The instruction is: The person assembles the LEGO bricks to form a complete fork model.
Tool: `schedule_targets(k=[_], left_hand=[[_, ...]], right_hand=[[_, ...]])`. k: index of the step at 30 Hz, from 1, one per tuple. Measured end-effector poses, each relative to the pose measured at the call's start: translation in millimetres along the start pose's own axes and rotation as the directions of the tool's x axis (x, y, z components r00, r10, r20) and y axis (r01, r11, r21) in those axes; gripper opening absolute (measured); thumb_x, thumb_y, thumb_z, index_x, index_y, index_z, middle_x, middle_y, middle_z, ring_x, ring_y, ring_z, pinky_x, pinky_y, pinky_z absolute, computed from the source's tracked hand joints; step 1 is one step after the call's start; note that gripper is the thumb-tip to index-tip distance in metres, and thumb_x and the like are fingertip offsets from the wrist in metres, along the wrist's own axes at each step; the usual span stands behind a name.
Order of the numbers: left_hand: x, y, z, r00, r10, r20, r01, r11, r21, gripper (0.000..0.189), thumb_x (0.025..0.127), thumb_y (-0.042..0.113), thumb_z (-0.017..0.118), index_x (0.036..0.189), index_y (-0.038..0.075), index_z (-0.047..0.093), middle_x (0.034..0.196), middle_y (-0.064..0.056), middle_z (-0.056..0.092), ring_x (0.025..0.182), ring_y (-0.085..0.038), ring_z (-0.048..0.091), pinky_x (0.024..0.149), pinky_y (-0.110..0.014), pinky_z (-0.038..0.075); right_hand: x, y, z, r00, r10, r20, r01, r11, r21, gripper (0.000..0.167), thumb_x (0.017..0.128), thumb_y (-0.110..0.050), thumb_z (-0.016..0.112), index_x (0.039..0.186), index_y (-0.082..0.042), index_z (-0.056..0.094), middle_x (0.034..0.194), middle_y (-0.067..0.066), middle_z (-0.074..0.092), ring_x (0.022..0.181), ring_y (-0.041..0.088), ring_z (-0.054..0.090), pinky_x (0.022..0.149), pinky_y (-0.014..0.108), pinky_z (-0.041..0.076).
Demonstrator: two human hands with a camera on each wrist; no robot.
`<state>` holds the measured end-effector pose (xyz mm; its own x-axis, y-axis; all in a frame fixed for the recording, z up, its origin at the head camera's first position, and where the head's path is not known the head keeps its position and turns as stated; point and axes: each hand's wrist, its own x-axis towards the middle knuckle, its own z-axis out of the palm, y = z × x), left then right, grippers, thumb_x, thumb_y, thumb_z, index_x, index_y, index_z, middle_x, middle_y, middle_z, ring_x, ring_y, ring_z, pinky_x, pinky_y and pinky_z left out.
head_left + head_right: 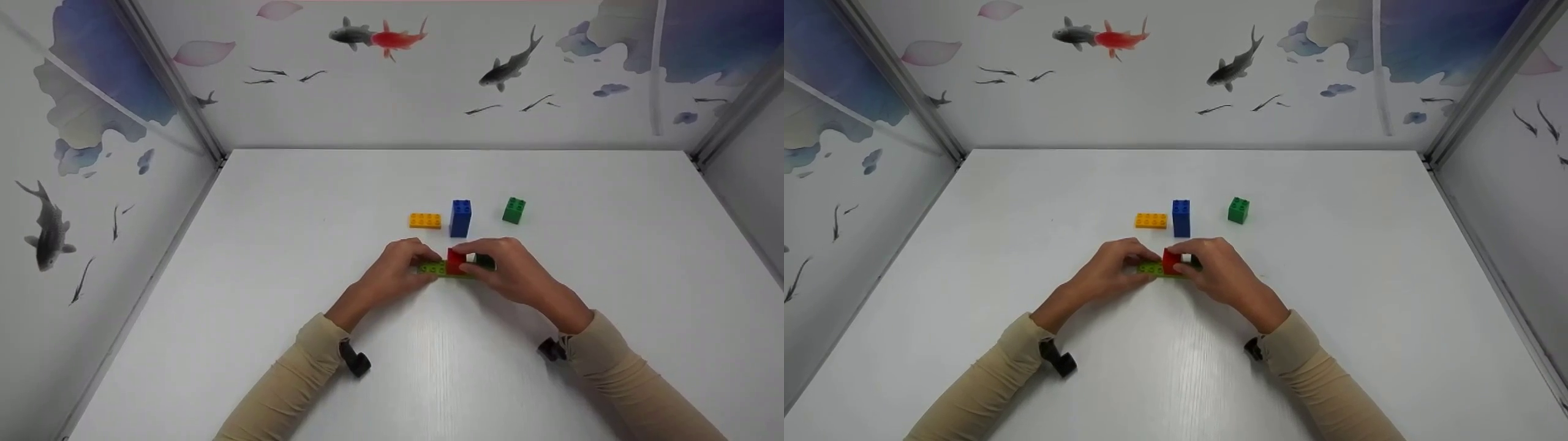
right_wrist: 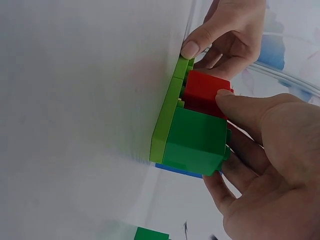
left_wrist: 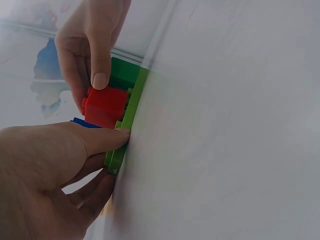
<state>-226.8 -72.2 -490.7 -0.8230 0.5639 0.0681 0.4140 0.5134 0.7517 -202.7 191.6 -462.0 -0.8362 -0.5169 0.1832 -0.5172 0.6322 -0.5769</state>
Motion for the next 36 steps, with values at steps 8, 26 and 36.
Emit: schedule_targets(k=[8, 26, 36], left_hand=[[0.1, -0.2, 0.4, 1.000, 0.001, -0.002, -0.001, 1.000, 0.011, 0.029, 0.097, 0.013, 0.082, 0.126, 0.012, 0.080, 0.114, -0.002, 0.075, 0.106, -0.013, 0.071, 0.101, -0.027, 0.061], [-1.1, 2.1, 0.0, 1.000, -0.004, -0.014, 0.005, 1.000, 0.025, 0.029, 0.097, 0.012, 0.083, 0.125, 0.010, 0.080, 0.117, -0.002, 0.077, 0.107, -0.014, 0.071, 0.101, -0.029, 0.061], [1.2, 6.9, 0.0, 1.000, 0.011, -0.015, -0.010, 0.997, 0.072, 0.028, 0.097, 0.011, 0.083, 0.125, 0.009, 0.081, 0.117, -0.004, 0.079, 0.108, -0.018, 0.072, 0.102, -0.033, 0.061]], right_hand=[[-0.3, -3, 1, 0.999, -0.032, -0.008, 0.031, 0.998, -0.057, 0.040, 0.095, -0.011, 0.084, 0.135, -0.014, 0.078, 0.126, 0.006, 0.081, 0.117, 0.029, 0.078, 0.101, 0.045, 0.064], [1.1, -10, 0, 0.990, -0.132, -0.040, 0.116, 0.951, -0.286, 0.044, 0.090, -0.013, 0.090, 0.132, -0.015, 0.079, 0.118, 0.004, 0.083, 0.106, 0.025, 0.081, 0.103, 0.051, 0.062], [2.5, -3, -8, 0.996, -0.091, 0.017, 0.092, 0.977, -0.191, 0.037, 0.094, -0.021, 0.087, 0.130, -0.015, 0.080, 0.120, 0.002, 0.083, 0.105, 0.021, 0.081, 0.096, 0.041, 0.065]])
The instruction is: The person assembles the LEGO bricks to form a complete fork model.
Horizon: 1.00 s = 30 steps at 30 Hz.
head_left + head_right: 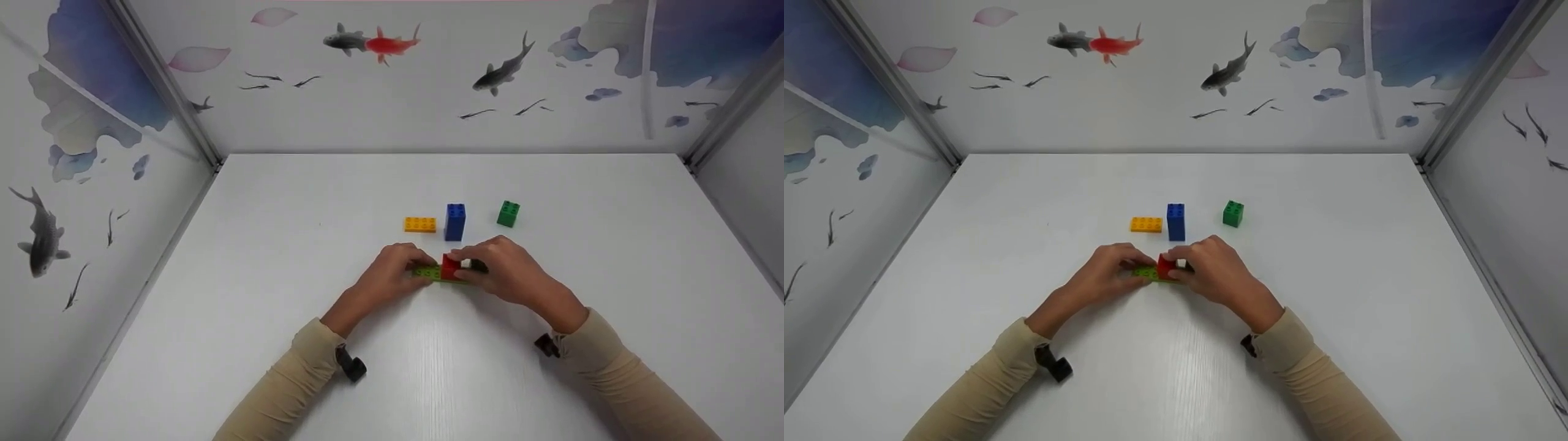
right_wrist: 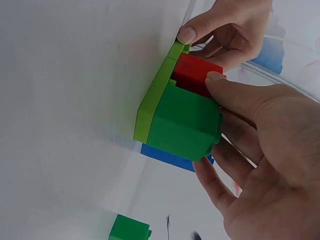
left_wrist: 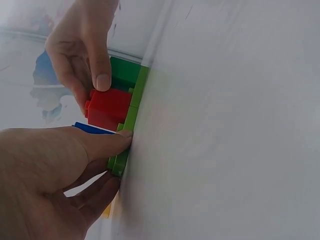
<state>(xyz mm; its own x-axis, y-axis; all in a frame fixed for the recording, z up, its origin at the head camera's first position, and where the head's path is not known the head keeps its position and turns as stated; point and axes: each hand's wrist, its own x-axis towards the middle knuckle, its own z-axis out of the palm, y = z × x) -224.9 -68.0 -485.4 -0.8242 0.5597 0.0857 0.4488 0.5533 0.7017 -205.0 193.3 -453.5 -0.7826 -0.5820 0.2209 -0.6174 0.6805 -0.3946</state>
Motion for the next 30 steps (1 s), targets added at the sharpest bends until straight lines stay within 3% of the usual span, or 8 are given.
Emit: schedule_targets(k=[7, 18, 30], left_hand=[[-1.5, -1.9, -0.1, 1.000, 0.005, -0.009, -0.005, 1.000, -0.011, 0.029, 0.097, 0.013, 0.083, 0.126, 0.009, 0.080, 0.118, -0.004, 0.079, 0.109, -0.017, 0.071, 0.102, -0.032, 0.061], [-0.3, -5.1, -6.3, 0.999, -0.016, 0.037, 0.018, 0.999, -0.036, 0.034, 0.099, 0.008, 0.079, 0.133, 0.011, 0.077, 0.128, -0.003, 0.078, 0.115, -0.017, 0.072, 0.105, -0.031, 0.061], [-2.4, -5.7, -6.5, 0.998, -0.051, 0.041, 0.053, 0.997, -0.059, 0.035, 0.101, 0.006, 0.076, 0.135, 0.010, 0.074, 0.132, -0.004, 0.075, 0.120, -0.016, 0.072, 0.106, -0.030, 0.060]], right_hand=[[1.6, 2, 1, 0.999, 0.025, 0.022, -0.026, 0.999, 0.043, 0.037, 0.095, -0.018, 0.086, 0.131, -0.014, 0.080, 0.121, 0.005, 0.083, 0.105, 0.023, 0.080, 0.095, 0.042, 0.066], [-0.1, 9, 1, 0.994, 0.099, 0.043, -0.103, 0.989, 0.109, 0.038, 0.097, -0.020, 0.083, 0.135, -0.020, 0.078, 0.128, 0.002, 0.081, 0.115, 0.023, 0.077, 0.101, 0.044, 0.064], [1.8, 18, -1, 0.993, 0.087, 0.075, -0.100, 0.976, 0.196, 0.039, 0.098, -0.021, 0.083, 0.136, -0.021, 0.076, 0.130, 0.000, 0.079, 0.119, 0.023, 0.075, 0.104, 0.046, 0.063]])
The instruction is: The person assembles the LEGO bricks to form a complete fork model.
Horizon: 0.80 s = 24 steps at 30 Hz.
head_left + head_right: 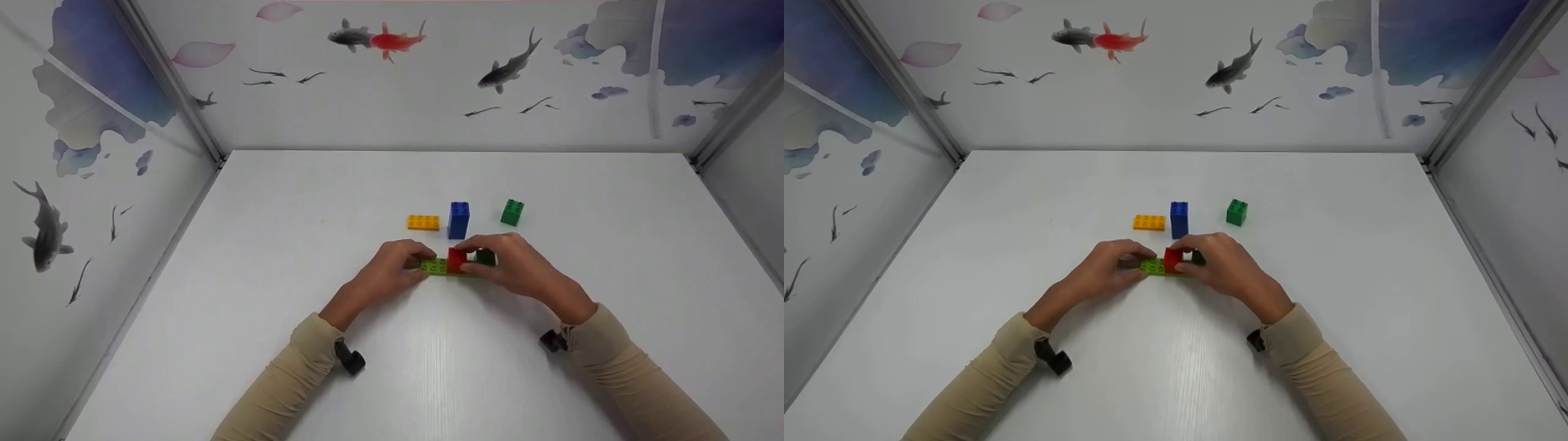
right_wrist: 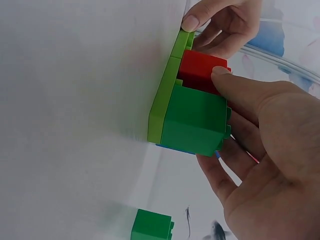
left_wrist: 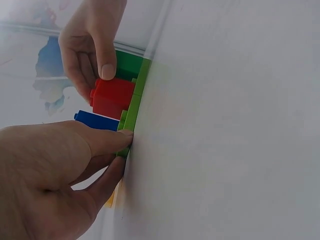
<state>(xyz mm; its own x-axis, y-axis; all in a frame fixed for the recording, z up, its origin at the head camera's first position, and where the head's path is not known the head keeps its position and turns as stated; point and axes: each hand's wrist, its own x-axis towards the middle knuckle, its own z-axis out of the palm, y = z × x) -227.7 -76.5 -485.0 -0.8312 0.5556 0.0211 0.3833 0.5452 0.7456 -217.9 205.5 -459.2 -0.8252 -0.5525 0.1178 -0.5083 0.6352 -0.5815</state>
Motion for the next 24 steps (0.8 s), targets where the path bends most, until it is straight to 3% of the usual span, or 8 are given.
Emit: schedule_targets(k=[4, 8, 12, 16, 19, 24], left_hand=[[-0.3, 0.2, 0.1, 1.000, -0.003, -0.004, 0.003, 1.000, -0.001, 0.034, 0.101, 0.007, 0.076, 0.135, 0.010, 0.074, 0.132, -0.003, 0.075, 0.120, -0.016, 0.071, 0.108, -0.031, 0.060], [-0.5, -0.6, 0.6, 1.000, -0.002, -0.003, 0.001, 1.000, -0.007, 0.034, 0.101, 0.007, 0.076, 0.135, 0.010, 0.074, 0.133, -0.003, 0.074, 0.123, -0.015, 0.070, 0.109, -0.031, 0.059], [-1.5, -1.4, 1.2, 1.000, -0.001, -0.004, 0.001, 1.000, -0.020, 0.034, 0.101, 0.007, 0.075, 0.135, 0.009, 0.073, 0.133, -0.004, 0.074, 0.124, -0.015, 0.070, 0.109, -0.031, 0.059], [-1.7, -1.7, 1.2, 1.000, -0.003, -0.004, 0.003, 1.000, -0.022, 0.033, 0.101, 0.007, 0.075, 0.135, 0.010, 0.074, 0.133, -0.004, 0.074, 0.123, -0.015, 0.070, 0.108, -0.030, 0.059], [-1.2, -1.7, 1.2, 1.000, -0.005, -0.005, 0.005, 1.000, -0.013, 0.034, 0.101, 0.008, 0.076, 0.135, 0.011, 0.074, 0.133, -0.003, 0.074, 0.122, -0.015, 0.070, 0.108, -0.030, 0.059], [0.0, -2.7, 2.0, 1.000, -0.003, -0.008, 0.003, 1.000, 0.000, 0.035, 0.101, 0.008, 0.077, 0.135, 0.012, 0.075, 0.132, -0.002, 0.075, 0.121, -0.015, 0.071, 0.107, -0.030, 0.060]], right_hand=[[1.6, 7, -5, 1.000, -0.011, -0.019, 0.011, 1.000, 0.019, 0.038, 0.102, -0.027, 0.078, 0.138, -0.016, 0.074, 0.133, 0.003, 0.078, 0.120, 0.024, 0.074, 0.102, 0.047, 0.064], [2.6, 18, -15, 0.992, -0.018, -0.123, 0.021, 0.999, 0.024, 0.036, 0.106, -0.029, 0.073, 0.137, -0.012, 0.074, 0.133, 0.005, 0.078, 0.117, 0.025, 0.076, 0.099, 0.050, 0.065], [2.3, 32, -25, 0.967, -0.017, -0.255, 0.018, 1.000, 0.001, 0.030, 0.105, -0.023, 0.074, 0.133, -0.012, 0.075, 0.128, 0.007, 0.080, 0.110, 0.026, 0.079, 0.096, 0.051, 0.066], [1.2, 47, -32, 0.942, 0.018, -0.334, -0.023, 1.000, -0.012, 0.028, 0.104, -0.016, 0.075, 0.131, -0.008, 0.075, 0.127, 0.012, 0.079, 0.113, 0.029, 0.077, 0.097, 0.054, 0.064], [-0.4, 54, -36, 0.946, 0.070, -0.317, -0.073, 0.997, 0.002, 0.034, 0.103, -0.014, 0.075, 0.136, -0.006, 0.071, 0.136, 0.016, 0.074, 0.128, 0.034, 0.069, 0.103, 0.058, 0.061], [-2.7, 60, -40, 0.966, 0.175, -0.188, -0.175, 0.984, 0.019, 0.052, 0.105, -0.023, 0.074, 0.152, -0.007, 0.057, 0.164, 0.021, 0.051, 0.152, 0.043, 0.048, 0.120, 0.066, 0.046]])
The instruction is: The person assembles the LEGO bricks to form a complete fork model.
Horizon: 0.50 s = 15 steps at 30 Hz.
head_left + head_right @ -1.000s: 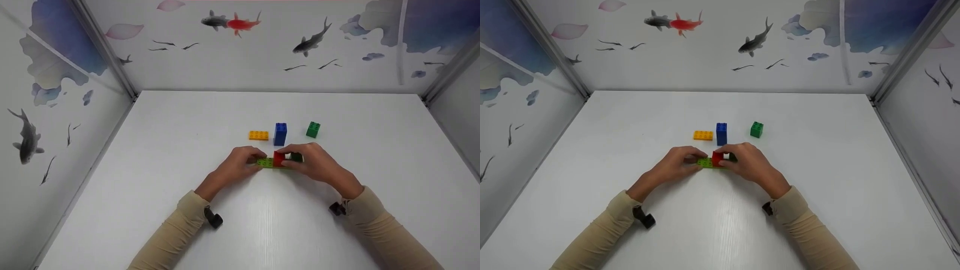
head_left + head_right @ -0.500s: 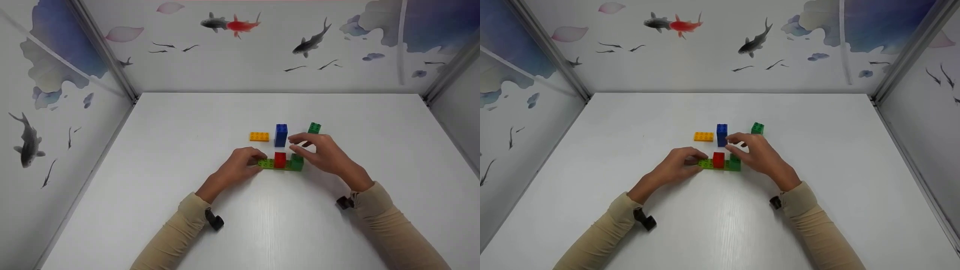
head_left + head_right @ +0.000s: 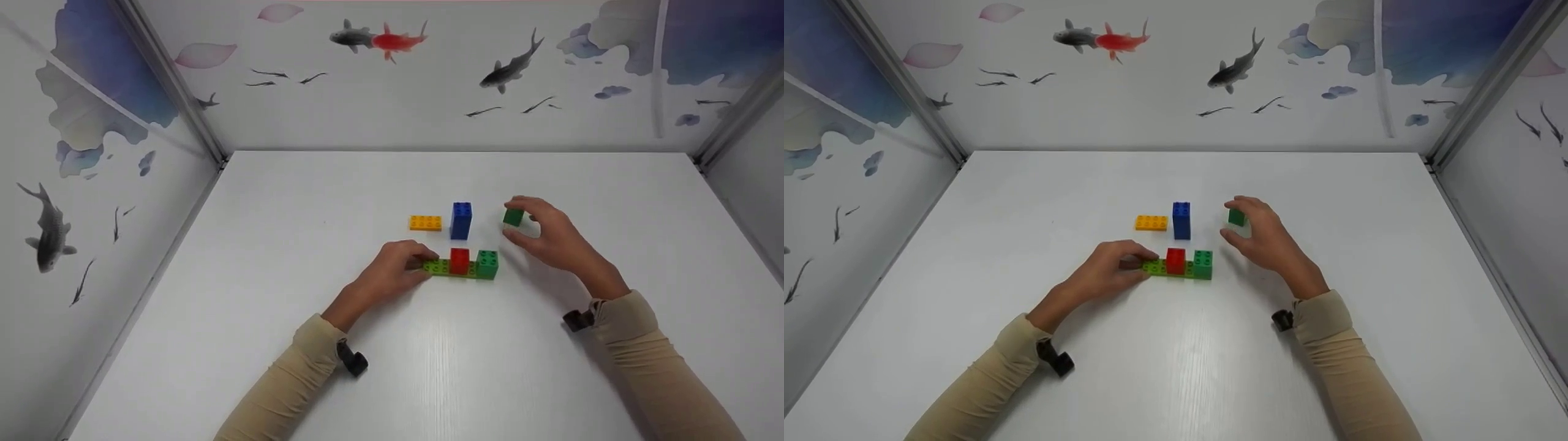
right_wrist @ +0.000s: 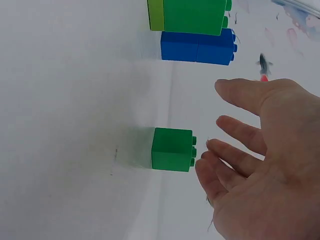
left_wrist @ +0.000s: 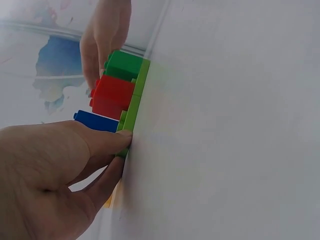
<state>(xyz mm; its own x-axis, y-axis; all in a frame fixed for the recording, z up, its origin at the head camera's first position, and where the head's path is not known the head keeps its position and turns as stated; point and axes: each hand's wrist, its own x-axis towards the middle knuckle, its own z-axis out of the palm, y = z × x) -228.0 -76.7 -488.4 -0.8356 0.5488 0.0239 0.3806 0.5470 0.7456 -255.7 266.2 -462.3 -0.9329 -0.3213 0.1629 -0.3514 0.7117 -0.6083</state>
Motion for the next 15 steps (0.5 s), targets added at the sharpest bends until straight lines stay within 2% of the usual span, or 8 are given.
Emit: schedule_targets(k=[4, 6, 10, 15], left_hand=[[0.9, -0.5, 0.3, 1.000, -0.003, -0.003, 0.003, 1.000, 0.005, 0.035, 0.100, 0.008, 0.077, 0.135, 0.012, 0.076, 0.131, -0.002, 0.076, 0.119, -0.014, 0.071, 0.106, -0.030, 0.060], [1.0, -0.6, 0.2, 1.000, -0.005, -0.002, 0.005, 1.000, 0.009, 0.035, 0.100, 0.008, 0.077, 0.135, 0.013, 0.076, 0.130, -0.002, 0.076, 0.119, -0.014, 0.072, 0.106, -0.030, 0.060], [0.4, -0.8, 0.1, 1.000, 0.002, 0.000, -0.002, 1.000, 0.004, 0.035, 0.100, 0.008, 0.077, 0.135, 0.012, 0.076, 0.131, -0.002, 0.076, 0.120, -0.015, 0.071, 0.107, -0.030, 0.060], [-0.7, -1.9, -0.4, 1.000, 0.019, -0.007, -0.019, 1.000, -0.023, 0.034, 0.100, 0.006, 0.076, 0.134, 0.010, 0.075, 0.133, -0.004, 0.075, 0.124, -0.017, 0.071, 0.109, -0.031, 0.059]], right_hand=[[1.2, 2.8, -1.1, 0.995, 0.070, 0.073, -0.068, 0.997, -0.038, 0.063, 0.106, -0.031, 0.072, 0.161, -0.010, 0.049, 0.174, 0.022, 0.035, 0.162, 0.047, 0.031, 0.128, 0.071, 0.031], [1.5, 4.5, -1.0, 0.991, 0.093, 0.093, -0.089, 0.995, -0.049, 0.066, 0.106, -0.032, 0.071, 0.163, -0.009, 0.046, 0.175, 0.022, 0.032, 0.163, 0.048, 0.028, 0.129, 0.071, 0.028], [0.7, 6.9, -0.8, 0.990, 0.099, 0.098, -0.096, 0.995, -0.038, 0.068, 0.106, -0.029, 0.071, 0.163, -0.005, 0.043, 0.171, 0.024, 0.037, 0.157, 0.047, 0.038, 0.126, 0.068, 0.037], [1.2, 5.1, -0.8, 0.994, 0.084, 0.065, -0.082, 0.996, -0.022, 0.061, 0.104, -0.017, 0.072, 0.158, 0.001, 0.049, 0.161, 0.028, 0.044, 0.144, 0.046, 0.051, 0.117, 0.064, 0.050]])
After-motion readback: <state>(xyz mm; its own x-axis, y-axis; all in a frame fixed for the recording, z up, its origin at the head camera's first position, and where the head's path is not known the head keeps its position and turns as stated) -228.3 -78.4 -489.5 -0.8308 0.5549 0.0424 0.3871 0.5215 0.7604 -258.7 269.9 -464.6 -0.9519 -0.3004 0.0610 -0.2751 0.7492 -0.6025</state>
